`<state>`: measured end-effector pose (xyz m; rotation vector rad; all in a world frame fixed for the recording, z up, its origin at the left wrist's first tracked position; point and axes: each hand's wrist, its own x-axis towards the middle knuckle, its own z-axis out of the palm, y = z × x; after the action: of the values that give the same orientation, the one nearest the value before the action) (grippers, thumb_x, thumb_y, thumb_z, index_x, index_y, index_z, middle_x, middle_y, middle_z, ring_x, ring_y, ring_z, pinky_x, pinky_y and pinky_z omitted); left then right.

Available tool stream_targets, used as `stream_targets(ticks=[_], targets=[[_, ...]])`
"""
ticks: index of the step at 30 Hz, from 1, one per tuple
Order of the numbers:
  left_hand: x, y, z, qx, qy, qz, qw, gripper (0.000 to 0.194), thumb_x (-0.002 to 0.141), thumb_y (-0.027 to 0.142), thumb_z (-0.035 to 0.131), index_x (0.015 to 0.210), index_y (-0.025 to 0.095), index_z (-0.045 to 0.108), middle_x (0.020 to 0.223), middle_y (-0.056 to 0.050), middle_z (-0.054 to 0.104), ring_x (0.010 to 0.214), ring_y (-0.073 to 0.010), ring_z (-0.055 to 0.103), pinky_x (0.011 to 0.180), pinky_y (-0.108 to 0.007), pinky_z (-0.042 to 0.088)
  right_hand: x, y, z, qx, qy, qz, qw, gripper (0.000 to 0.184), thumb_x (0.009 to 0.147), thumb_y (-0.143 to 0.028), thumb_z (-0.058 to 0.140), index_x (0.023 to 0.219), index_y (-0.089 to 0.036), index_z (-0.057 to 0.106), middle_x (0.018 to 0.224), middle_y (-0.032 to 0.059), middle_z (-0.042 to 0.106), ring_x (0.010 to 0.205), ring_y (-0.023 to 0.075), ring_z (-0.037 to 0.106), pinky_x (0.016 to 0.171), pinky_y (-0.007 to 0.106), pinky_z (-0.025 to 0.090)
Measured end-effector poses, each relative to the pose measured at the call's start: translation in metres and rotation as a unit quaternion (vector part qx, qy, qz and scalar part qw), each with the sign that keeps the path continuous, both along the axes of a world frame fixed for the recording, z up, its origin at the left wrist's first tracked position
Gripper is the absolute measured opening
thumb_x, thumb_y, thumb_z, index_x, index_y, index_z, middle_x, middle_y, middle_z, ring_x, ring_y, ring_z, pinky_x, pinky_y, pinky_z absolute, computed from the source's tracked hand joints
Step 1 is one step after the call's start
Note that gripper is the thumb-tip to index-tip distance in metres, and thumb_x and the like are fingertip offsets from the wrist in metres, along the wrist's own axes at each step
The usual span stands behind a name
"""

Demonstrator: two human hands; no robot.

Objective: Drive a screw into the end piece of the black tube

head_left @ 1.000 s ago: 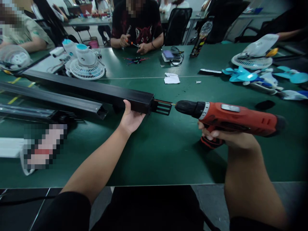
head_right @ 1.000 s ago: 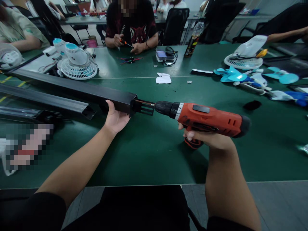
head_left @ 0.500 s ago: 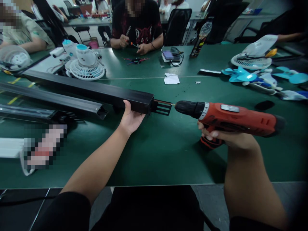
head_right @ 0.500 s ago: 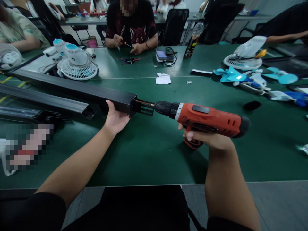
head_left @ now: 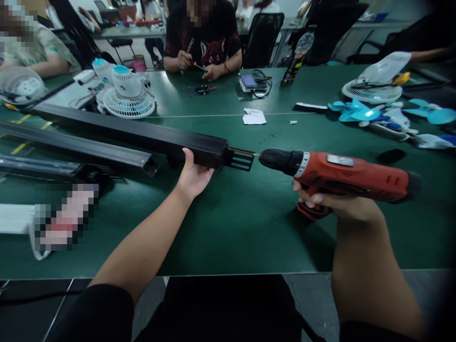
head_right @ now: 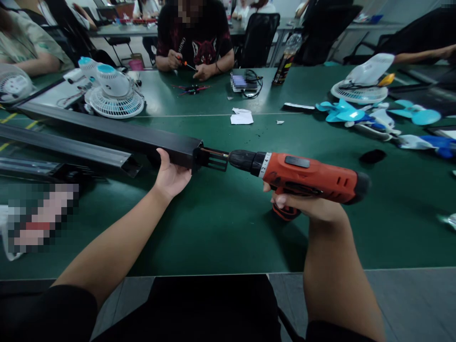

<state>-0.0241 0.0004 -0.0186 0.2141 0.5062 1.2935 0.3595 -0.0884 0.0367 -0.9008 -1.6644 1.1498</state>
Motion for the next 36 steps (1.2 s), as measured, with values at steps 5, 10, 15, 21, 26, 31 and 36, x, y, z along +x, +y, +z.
stream_targets(ticks=[5, 10, 15, 21, 26, 31, 36], targets=[[0.004, -0.005, 0.011, -0.004, 0.015, 0.014, 1.0, 0.073, 0.131, 0.073, 0.054, 0.184, 0.023, 0.067, 0.169, -0.012, 0.085, 0.179, -0.0287, 0.066, 0.147, -0.039, 0.059, 0.0, -0.001, 0.001, -0.005, -0.011, 0.009, 1.0, 0.032, 0.094, -0.05, 0.112, 0.112, -0.027, 0.099, 0.093, 0.0096, 0.088, 0.055, 0.017, 0.065, 0.042, 0.032, 0.056], [0.005, -0.005, 0.013, -0.017, 0.037, 0.018, 0.999, 0.076, 0.131, 0.074, 0.049, 0.18, 0.02, 0.07, 0.17, -0.014, 0.084, 0.181, -0.0279, 0.064, 0.142, -0.034, 0.062, 0.0, -0.002, -0.001, -0.012, -0.001, -0.013, 1.0, 0.036, 0.09, -0.052, 0.115, 0.114, -0.029, 0.099, 0.093, 0.0087, 0.089, 0.055, 0.0182, 0.067, 0.042, 0.034, 0.059], [0.003, -0.001, 0.007, -0.013, 0.021, 0.011, 1.0, 0.077, 0.13, 0.076, 0.052, 0.185, 0.024, 0.065, 0.166, -0.012, 0.086, 0.179, -0.0295, 0.067, 0.143, -0.038, 0.063, -0.001, -0.003, -0.001, -0.023, 0.01, -0.017, 1.0, 0.037, 0.087, -0.048, 0.117, 0.114, -0.03, 0.099, 0.098, 0.009, 0.091, 0.054, 0.0182, 0.068, 0.042, 0.035, 0.06], [0.004, -0.002, 0.007, 0.003, 0.019, 0.013, 1.0, 0.075, 0.131, 0.075, 0.05, 0.185, 0.025, 0.065, 0.167, -0.011, 0.085, 0.177, -0.0282, 0.069, 0.144, -0.037, 0.061, -0.002, -0.002, 0.003, -0.015, -0.018, -0.007, 1.0, 0.034, 0.091, -0.054, 0.113, 0.11, -0.029, 0.099, 0.084, 0.0065, 0.085, 0.056, 0.0202, 0.067, 0.045, 0.036, 0.063], [0.003, -0.002, 0.008, -0.017, 0.021, 0.011, 1.0, 0.076, 0.131, 0.075, 0.05, 0.184, 0.024, 0.066, 0.164, -0.011, 0.087, 0.177, -0.0293, 0.069, 0.143, -0.036, 0.063, -0.002, -0.003, 0.003, -0.017, -0.001, -0.009, 1.0, 0.037, 0.089, -0.052, 0.115, 0.112, -0.028, 0.099, 0.094, 0.0088, 0.089, 0.056, 0.0187, 0.067, 0.043, 0.035, 0.061], [0.002, -0.002, 0.008, -0.011, 0.007, 0.011, 1.0, 0.074, 0.132, 0.073, 0.051, 0.185, 0.024, 0.065, 0.165, -0.012, 0.086, 0.177, -0.0293, 0.069, 0.136, -0.035, 0.069, 0.0, -0.004, 0.0, -0.03, -0.004, -0.013, 0.999, 0.034, 0.09, -0.048, 0.115, 0.114, -0.03, 0.098, 0.098, 0.0082, 0.091, 0.056, 0.0174, 0.068, 0.044, 0.034, 0.063], [0.003, -0.003, 0.009, -0.01, 0.017, 0.01, 1.0, 0.073, 0.132, 0.073, 0.049, 0.185, 0.024, 0.066, 0.167, -0.012, 0.085, 0.176, -0.0279, 0.07, 0.133, -0.031, 0.07, 0.0, -0.002, 0.0, -0.028, -0.002, -0.006, 1.0, 0.033, 0.09, -0.047, 0.114, 0.114, -0.03, 0.099, 0.096, 0.0077, 0.089, 0.056, 0.018, 0.067, 0.044, 0.034, 0.062]])
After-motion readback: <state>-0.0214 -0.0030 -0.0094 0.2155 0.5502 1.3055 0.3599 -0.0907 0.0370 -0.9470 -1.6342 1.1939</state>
